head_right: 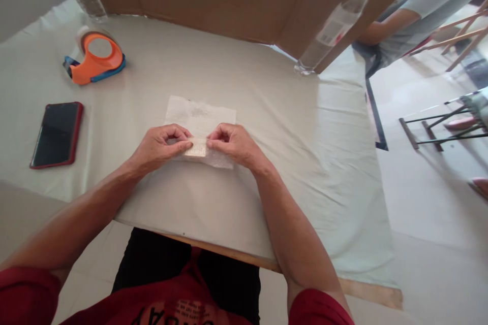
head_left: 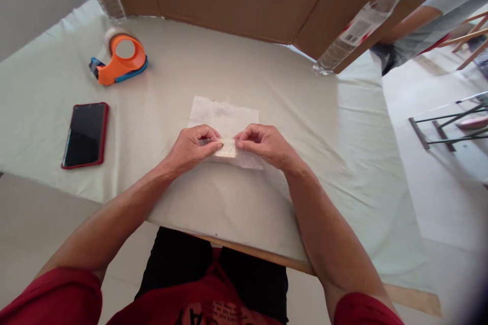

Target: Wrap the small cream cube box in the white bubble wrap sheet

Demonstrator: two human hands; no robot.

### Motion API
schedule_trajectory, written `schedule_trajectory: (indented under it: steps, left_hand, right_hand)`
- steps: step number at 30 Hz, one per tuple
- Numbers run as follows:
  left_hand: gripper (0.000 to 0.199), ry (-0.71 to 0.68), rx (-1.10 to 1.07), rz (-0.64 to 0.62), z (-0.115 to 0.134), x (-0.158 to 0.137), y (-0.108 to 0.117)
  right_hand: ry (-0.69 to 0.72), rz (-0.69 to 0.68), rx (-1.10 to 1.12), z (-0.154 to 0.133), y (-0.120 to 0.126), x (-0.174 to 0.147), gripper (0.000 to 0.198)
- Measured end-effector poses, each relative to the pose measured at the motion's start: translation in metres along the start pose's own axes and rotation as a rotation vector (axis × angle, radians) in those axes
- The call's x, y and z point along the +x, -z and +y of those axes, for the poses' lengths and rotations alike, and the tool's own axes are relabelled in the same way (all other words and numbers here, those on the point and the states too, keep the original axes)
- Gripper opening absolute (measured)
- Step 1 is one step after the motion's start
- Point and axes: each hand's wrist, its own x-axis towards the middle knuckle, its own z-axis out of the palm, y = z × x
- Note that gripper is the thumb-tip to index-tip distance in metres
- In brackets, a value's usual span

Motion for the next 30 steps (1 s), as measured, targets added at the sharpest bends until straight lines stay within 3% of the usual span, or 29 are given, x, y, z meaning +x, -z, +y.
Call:
schedule_trajectory:
  steps: [4, 6, 8, 12, 17, 23, 30]
  left_hand:
    - [0.016, 0.025, 0.006, -0.016, 0.001, 0.001, 0.001]
    - [0.017, 0.018, 0.024, -0.028, 0.001, 0.002, 0.001]
    - [0.019, 0.004, 0.038, -0.035, 0.000, 0.003, 0.001]
    - [0.025, -0.010, 0.052, -0.045, -0.001, 0.004, 0.000]
    - [0.020, 0.036, 0.068, -0.122, 0.004, 0.005, 0.012]
    - [0.027, 0.064, 0.206, -0.081, 0.003, 0.004, 0.032]
    - [0.026, 0.175, 0.212, -0.105, -0.003, 0.005, 0.030]
  right_hand:
    - [0.141, 0.288, -0.332, -0.026, 0.009, -0.014, 0.006]
    - [0.252, 0.243, -0.407, -0.043, 0.004, -0.023, 0.006]
    - [0.342, 0.104, -0.503, -0.055, -0.007, -0.031, 0.012]
    - [0.346, -0.075, -0.742, -0.055, -0.028, -0.035, 0.018]
    - [0.284, -0.082, -0.857, -0.047, -0.037, -0.030, 0.017]
    - [0.331, -0.112, -0.956, -0.048, -0.039, -0.028, 0.021]
    - [0.340, -0.137, -1.054, -0.051, -0.043, -0.027, 0.025]
